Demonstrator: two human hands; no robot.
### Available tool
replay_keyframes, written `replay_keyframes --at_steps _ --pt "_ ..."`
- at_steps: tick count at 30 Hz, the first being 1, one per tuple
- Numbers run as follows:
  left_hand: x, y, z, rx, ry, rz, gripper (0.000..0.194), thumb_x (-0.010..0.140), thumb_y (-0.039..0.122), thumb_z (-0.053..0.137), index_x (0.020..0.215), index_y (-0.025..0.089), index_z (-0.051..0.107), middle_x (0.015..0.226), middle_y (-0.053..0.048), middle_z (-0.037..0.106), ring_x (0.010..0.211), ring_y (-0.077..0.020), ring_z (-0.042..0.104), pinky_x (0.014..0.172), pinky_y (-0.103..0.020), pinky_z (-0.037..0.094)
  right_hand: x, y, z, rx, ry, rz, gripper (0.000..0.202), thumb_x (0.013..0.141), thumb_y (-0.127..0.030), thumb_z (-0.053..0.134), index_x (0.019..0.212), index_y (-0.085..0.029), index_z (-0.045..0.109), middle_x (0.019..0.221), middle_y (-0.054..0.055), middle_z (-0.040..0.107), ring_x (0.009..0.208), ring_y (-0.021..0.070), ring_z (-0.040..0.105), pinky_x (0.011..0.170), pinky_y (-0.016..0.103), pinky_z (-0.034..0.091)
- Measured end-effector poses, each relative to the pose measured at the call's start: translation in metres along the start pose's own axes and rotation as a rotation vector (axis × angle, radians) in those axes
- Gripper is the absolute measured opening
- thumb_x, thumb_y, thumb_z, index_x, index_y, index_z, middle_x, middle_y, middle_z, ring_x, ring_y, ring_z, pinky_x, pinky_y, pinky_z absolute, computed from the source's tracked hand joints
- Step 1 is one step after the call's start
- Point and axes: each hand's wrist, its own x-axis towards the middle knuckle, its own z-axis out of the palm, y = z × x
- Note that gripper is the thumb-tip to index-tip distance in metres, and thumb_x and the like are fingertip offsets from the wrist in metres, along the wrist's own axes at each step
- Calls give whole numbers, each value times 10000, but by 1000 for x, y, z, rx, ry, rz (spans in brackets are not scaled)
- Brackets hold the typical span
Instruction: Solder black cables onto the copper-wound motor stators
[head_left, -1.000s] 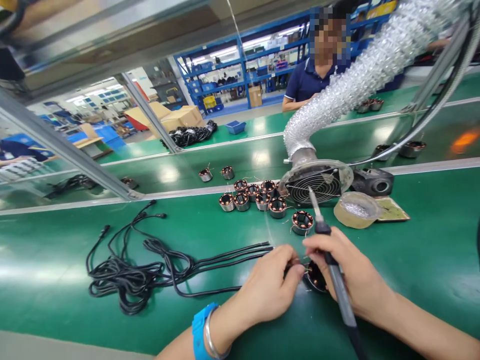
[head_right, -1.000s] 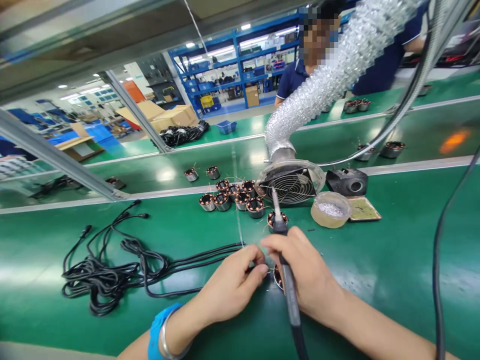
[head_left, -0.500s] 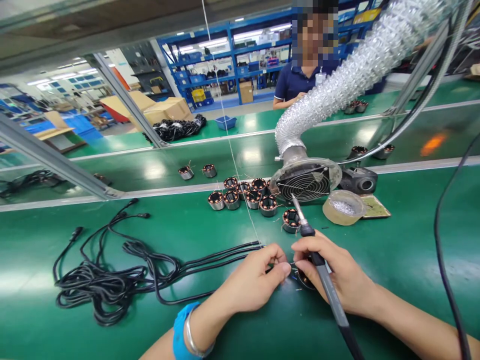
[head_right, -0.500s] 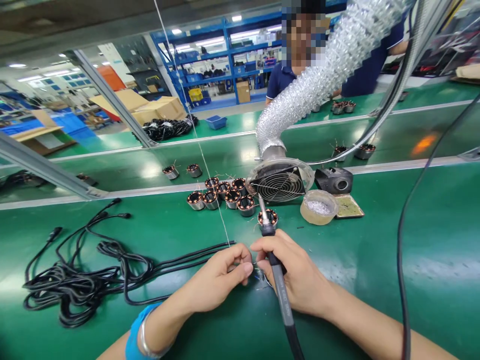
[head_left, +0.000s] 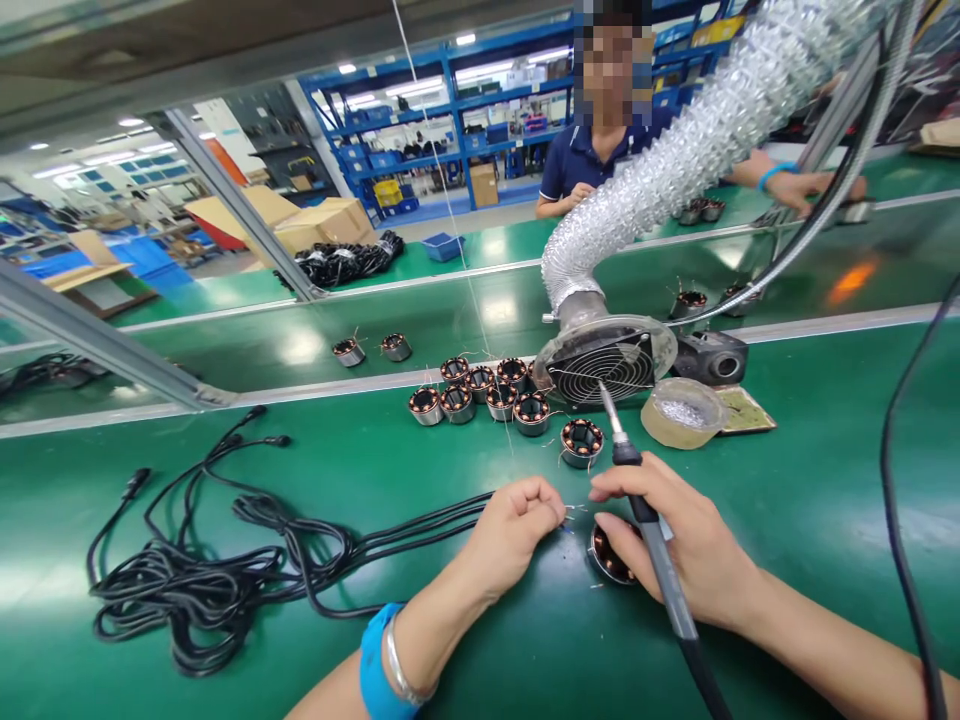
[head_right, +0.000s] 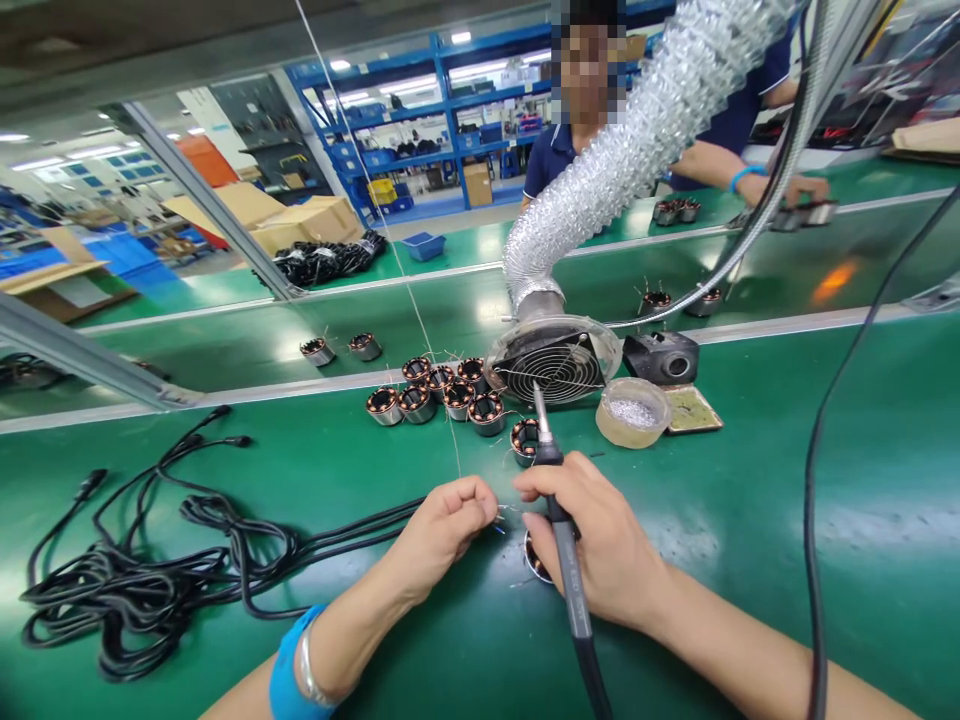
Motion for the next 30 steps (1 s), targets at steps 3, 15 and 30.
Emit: replay_keyframes --at_steps 3,15,30 --pt "0 -1 -1 -4 -10 -7 165 716 322 588 675 186 505 501 98 319 476 -72 236 520 -228 200 -1 4 3 8 -59 34 248 899 -89 537 1115 -209 560 893 32 651 775 170 575 669 287 504" --pt "-5 -2 -4 61 -7 -8 237 754 395 606 710 188 500 526 98 303 489 -74 228 517 -232 198 5 15 6 79 -93 -18 205 908 -102 554 1068 -228 581 821 -2 652 714 153 532 672 274 475" --pt "1 -7 -3 174 36 117 222 809 381 577 741 170 553 598 59 410 573 -96 331 551 -227 269 -3 -20 -39 -26 169 127 201 899 -176 568 1045 -268 670 812 24 693 629 165 608 536 290 491"
